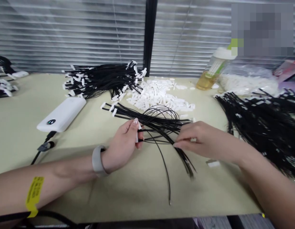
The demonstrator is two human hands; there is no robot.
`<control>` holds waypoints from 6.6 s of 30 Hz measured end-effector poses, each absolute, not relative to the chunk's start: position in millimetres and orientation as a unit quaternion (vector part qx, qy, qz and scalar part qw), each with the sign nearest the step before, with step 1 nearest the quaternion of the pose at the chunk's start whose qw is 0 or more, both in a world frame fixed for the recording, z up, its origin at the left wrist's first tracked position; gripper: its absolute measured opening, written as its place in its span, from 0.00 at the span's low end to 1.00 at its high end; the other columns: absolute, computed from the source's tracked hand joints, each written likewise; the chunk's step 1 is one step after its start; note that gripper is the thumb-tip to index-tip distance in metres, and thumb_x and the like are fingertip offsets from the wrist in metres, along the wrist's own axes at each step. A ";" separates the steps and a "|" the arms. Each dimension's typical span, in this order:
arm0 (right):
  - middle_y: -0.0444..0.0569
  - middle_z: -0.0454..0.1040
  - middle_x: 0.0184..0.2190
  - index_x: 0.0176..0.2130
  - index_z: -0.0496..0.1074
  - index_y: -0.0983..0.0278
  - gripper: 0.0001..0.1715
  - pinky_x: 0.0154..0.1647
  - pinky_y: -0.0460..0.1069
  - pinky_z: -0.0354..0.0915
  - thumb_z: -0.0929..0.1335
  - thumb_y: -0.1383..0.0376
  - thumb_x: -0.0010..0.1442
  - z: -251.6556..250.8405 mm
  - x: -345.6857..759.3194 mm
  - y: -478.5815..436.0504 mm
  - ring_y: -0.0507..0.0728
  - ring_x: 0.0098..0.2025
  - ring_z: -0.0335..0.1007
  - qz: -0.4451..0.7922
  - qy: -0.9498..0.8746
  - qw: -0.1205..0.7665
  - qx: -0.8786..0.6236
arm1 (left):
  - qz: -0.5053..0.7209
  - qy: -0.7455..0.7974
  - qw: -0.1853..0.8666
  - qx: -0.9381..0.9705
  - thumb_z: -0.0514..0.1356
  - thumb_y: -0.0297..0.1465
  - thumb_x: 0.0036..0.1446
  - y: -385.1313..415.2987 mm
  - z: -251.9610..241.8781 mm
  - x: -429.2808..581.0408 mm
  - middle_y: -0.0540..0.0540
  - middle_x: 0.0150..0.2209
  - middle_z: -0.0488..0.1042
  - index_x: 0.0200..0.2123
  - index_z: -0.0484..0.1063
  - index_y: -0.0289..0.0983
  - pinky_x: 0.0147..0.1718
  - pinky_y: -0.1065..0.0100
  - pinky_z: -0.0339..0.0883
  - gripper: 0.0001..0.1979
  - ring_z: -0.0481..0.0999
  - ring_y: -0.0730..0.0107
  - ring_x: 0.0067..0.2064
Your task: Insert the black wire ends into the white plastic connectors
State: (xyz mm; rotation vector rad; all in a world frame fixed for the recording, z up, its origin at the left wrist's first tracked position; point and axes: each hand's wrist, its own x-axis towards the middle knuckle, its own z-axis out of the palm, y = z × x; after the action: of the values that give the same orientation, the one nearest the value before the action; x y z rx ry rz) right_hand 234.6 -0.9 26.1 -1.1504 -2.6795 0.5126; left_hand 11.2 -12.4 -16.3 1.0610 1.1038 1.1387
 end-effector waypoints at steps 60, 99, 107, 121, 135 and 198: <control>0.42 0.68 0.22 0.43 0.67 0.58 0.13 0.25 0.49 0.65 0.65 0.67 0.56 45.7 242.6 0.7 0.47 0.20 0.63 0.177 -0.613 0.646 -0.419 | 0.392 0.460 0.579 0.546 0.48 0.42 0.57 -21.2 -11.6 12.6 0.53 0.21 0.64 0.29 0.62 0.37 0.17 0.76 0.63 0.15 0.64 0.77 0.21; 0.38 0.61 0.19 0.22 0.62 0.66 0.13 0.26 0.41 0.50 0.61 0.68 0.58 18.8 191.3 -23.6 0.44 0.23 0.54 0.177 -0.852 0.220 -0.441 | 0.337 0.473 0.532 0.616 0.46 0.38 0.60 -25.2 -6.4 11.6 0.55 0.20 0.64 0.27 0.60 0.37 0.15 0.80 0.59 0.13 0.63 0.82 0.17; 0.38 0.60 0.19 0.24 0.61 0.65 0.13 0.27 0.42 0.49 0.60 0.67 0.59 6.9 182.9 -26.5 0.44 0.24 0.52 0.166 -0.862 0.237 -0.417 | 0.325 0.469 0.531 0.626 0.47 0.37 0.59 -26.7 -5.9 11.7 0.55 0.20 0.64 0.24 0.58 0.37 0.15 0.80 0.59 0.14 0.63 0.82 0.17; 0.42 0.59 0.19 0.22 0.58 0.66 0.14 0.25 0.44 0.47 0.58 0.68 0.58 2.4 182.8 -28.2 0.46 0.23 0.52 0.091 -0.883 0.213 -0.408 | 0.312 0.456 0.525 0.647 0.47 0.37 0.59 -28.0 -6.4 11.2 0.55 0.20 0.64 0.25 0.58 0.37 0.15 0.80 0.60 0.14 0.63 0.82 0.17; 0.44 0.62 0.21 0.24 0.63 0.66 0.15 0.26 0.45 0.51 0.57 0.67 0.60 3.0 182.5 -26.4 0.48 0.24 0.54 0.057 -0.903 0.196 -0.377 | 0.335 0.456 0.558 0.607 0.49 0.38 0.57 -27.7 -5.9 13.0 0.54 0.19 0.65 0.24 0.60 0.37 0.14 0.78 0.59 0.14 0.64 0.80 0.16; 0.40 0.66 0.19 0.31 0.66 0.61 0.08 0.22 0.45 0.51 0.63 0.59 0.56 11.0 190.7 -27.5 0.49 0.22 0.59 0.152 -0.870 0.099 -0.459 | 0.458 0.452 0.625 0.442 0.51 0.40 0.57 -11.6 -17.2 9.8 0.54 0.21 0.65 0.29 0.62 0.37 0.18 0.77 0.59 0.13 0.62 0.82 0.18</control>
State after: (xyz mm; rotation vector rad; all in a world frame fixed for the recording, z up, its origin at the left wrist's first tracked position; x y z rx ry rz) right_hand 190.7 -27.5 11.0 -1.3569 -2.5722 0.4506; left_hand 9.8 -11.6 -17.2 1.0146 1.0371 1.0516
